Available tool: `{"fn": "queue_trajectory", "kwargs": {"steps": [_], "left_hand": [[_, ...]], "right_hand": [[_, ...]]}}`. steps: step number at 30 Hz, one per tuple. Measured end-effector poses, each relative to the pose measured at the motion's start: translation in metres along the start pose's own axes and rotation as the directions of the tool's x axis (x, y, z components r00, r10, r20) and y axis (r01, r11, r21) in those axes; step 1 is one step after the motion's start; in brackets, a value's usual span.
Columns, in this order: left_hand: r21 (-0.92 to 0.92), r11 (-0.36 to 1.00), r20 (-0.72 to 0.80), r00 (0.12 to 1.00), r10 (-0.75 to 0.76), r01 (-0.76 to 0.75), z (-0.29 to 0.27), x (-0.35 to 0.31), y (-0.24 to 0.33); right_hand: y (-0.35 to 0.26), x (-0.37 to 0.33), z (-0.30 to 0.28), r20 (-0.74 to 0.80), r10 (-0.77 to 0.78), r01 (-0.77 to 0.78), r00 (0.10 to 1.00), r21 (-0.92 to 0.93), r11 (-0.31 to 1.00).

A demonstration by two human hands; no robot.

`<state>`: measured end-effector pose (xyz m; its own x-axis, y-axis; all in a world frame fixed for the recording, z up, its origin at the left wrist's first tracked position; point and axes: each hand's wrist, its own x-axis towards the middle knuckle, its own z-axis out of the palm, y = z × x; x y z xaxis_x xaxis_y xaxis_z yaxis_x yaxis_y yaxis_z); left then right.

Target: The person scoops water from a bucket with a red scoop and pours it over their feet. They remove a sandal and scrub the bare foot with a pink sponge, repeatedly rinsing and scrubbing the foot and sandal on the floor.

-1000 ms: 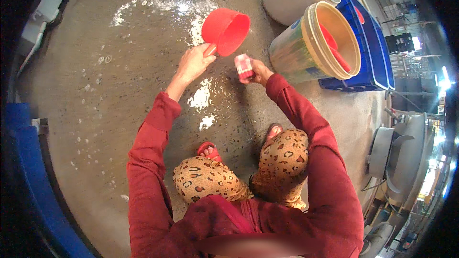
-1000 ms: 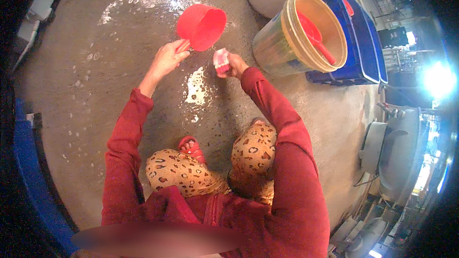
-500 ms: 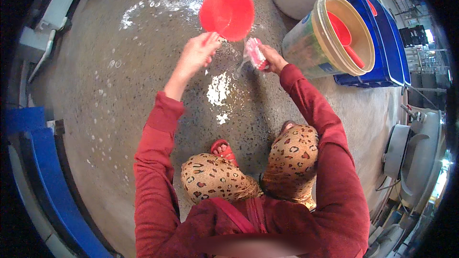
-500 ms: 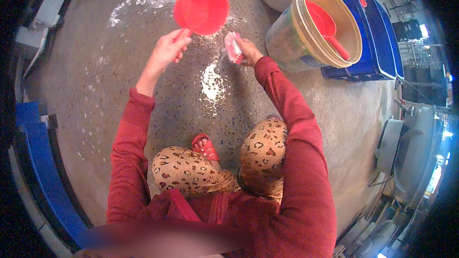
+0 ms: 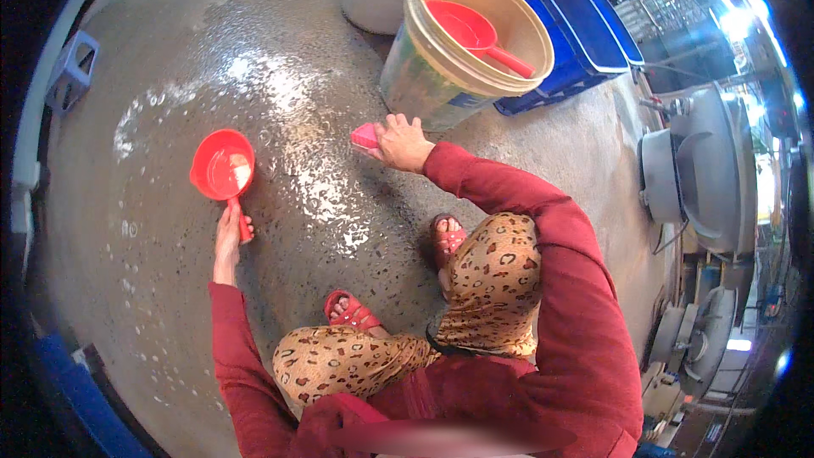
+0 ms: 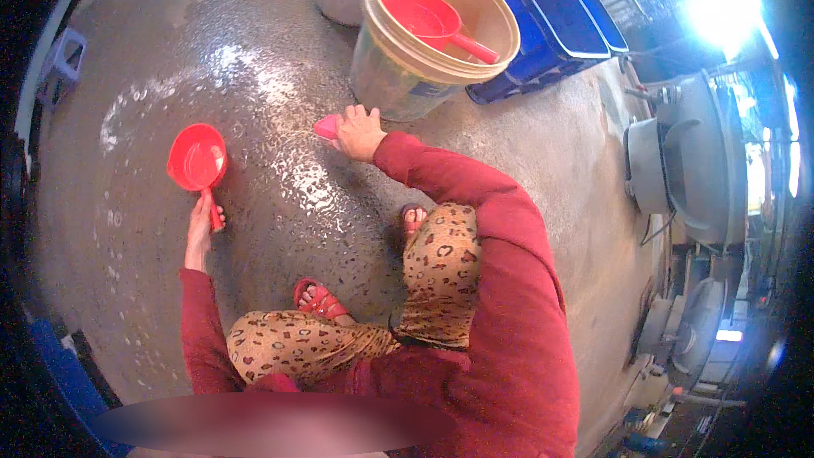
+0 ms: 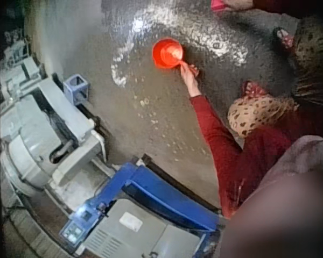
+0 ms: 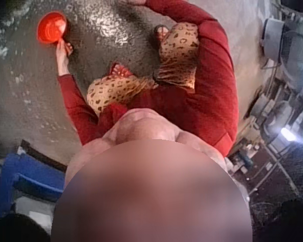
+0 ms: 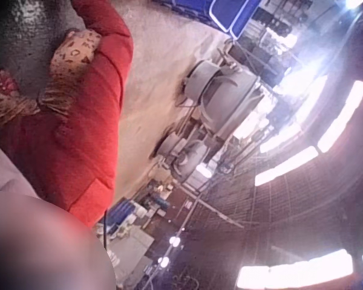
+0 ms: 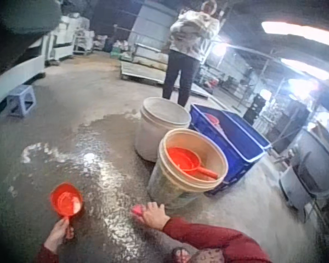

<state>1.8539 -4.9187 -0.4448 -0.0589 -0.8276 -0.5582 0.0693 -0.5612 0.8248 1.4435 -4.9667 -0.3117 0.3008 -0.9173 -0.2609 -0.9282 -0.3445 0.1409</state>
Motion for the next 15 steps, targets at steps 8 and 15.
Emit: {"fn": "queue_trajectory", "kwargs": {"steps": [8, 15], "left_hand": [[0.666, 0.552, 0.012, 0.748, 0.664, -0.502, 0.102, -0.054, 0.181], [0.270, 0.638, 0.766, 0.562, 0.312, -0.721, 0.421, -0.088, 0.328]], "right_hand": [[0.011, 0.029, 0.054, 0.336, 0.079, -0.317, 0.938, 0.747, 0.585], [0.001, 0.049, 0.053, 0.328, -0.022, -0.322, 0.945, 0.938, 0.129]]}}
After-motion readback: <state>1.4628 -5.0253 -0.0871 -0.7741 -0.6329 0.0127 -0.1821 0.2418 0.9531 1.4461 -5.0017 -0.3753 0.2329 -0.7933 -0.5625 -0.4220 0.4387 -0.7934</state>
